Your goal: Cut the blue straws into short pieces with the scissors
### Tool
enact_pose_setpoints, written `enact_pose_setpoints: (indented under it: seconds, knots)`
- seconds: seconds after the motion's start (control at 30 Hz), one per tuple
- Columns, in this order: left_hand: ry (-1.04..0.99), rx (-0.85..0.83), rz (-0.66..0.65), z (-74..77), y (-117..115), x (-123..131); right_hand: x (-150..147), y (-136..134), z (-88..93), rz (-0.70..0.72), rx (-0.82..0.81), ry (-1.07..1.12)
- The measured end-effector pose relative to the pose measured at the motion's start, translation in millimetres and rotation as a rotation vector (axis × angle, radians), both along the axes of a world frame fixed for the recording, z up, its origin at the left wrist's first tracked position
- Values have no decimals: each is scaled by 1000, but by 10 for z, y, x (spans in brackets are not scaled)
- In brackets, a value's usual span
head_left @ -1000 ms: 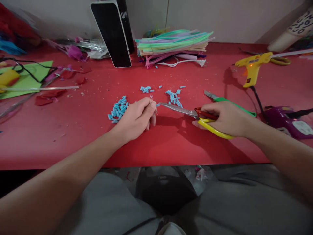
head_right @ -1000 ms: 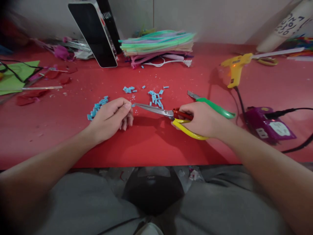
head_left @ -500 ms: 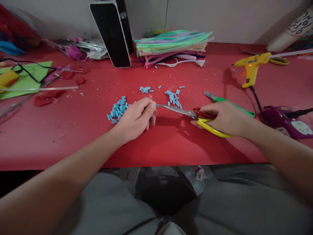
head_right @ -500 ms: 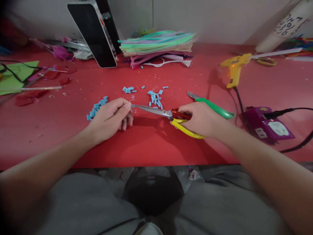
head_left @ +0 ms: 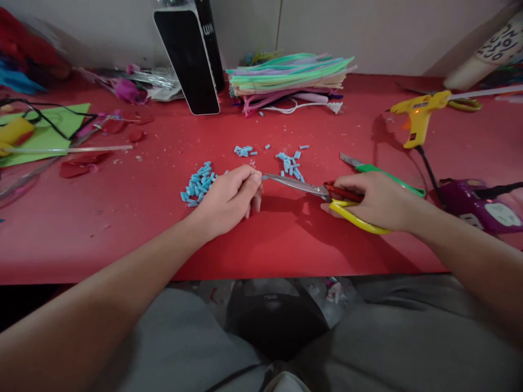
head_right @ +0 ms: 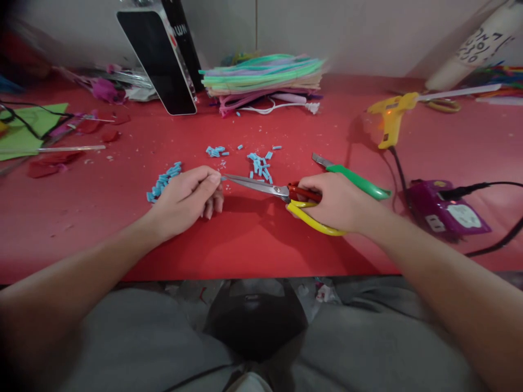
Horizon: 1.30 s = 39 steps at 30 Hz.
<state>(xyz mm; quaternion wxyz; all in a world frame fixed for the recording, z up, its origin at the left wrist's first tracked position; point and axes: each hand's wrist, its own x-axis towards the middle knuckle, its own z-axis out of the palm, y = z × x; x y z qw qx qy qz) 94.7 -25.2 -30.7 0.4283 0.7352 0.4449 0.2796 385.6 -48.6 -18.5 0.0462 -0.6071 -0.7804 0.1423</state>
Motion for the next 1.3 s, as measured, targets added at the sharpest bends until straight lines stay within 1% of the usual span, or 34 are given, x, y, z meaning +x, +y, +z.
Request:
enact_pose_setpoints:
  seconds: [0.23,0.6,0.9,1.1,1.3]
  knots:
    - [-3,-12,-1,-1,3,-6,2,21,-27,-19,-16,-8]
    - [-9,-32,5,-1,-2,-3,-8,19,-9,-85,-58,3]
    - [-2,-16,8,5,1,1,-12,14,-13,-31,-24,36]
    - [0,-15,5,6,-4,5,10,27,-46,-28,-28,58]
    - [0,-13,14,3,-6,1,1,29,-35,-33,-41,49]
